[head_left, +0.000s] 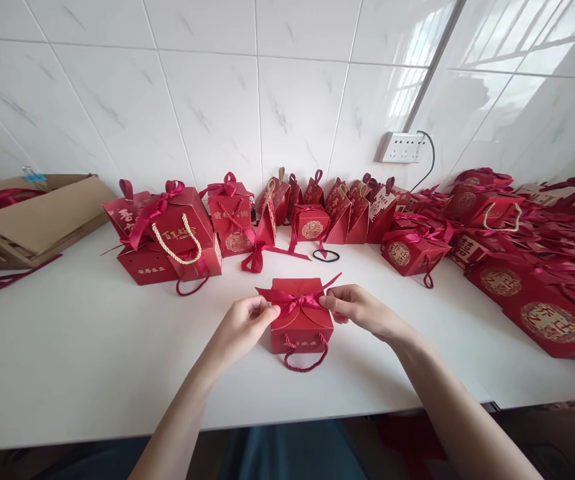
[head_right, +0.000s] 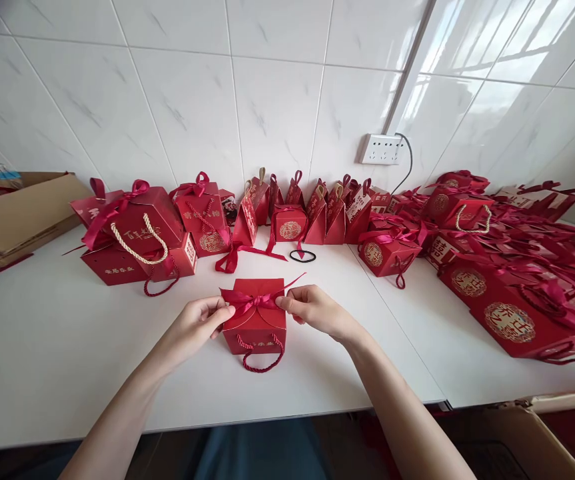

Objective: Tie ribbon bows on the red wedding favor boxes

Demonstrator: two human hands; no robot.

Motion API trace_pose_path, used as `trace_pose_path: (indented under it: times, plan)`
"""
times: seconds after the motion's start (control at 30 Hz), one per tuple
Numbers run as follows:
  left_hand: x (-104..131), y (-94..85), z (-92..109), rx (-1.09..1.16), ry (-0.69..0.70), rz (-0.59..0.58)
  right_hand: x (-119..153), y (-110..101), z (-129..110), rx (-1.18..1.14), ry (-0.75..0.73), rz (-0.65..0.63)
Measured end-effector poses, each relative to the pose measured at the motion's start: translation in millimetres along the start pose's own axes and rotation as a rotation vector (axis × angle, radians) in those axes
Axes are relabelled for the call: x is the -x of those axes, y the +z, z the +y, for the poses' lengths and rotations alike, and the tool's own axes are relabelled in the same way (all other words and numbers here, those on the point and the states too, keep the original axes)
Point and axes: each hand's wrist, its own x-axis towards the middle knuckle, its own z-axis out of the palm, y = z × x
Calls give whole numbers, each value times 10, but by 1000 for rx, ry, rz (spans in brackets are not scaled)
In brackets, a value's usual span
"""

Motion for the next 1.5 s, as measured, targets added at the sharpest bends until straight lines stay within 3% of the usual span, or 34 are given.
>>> trace_pose_path:
  times: [0.23, 0.5, 0.83, 1.07, 1.5]
  plan:
    - [24, 23, 64, -57, -60, 35, 93, 25, -72, 171, 4, 89]
    - [21, -62, 94, -144, 7, -33, 68, 5, -47, 185, 20, 39]
    - [-49, -57, 87, -128, 20, -9, 57, -33, -20, 60, -60, -24]
    - [-114, -85, 16, -42, 72, -83, -60, -58, 89, -166, -125, -64]
    - [-148, -52, -62, -55, 118, -15, -72, -143, 209, -173, -105, -73]
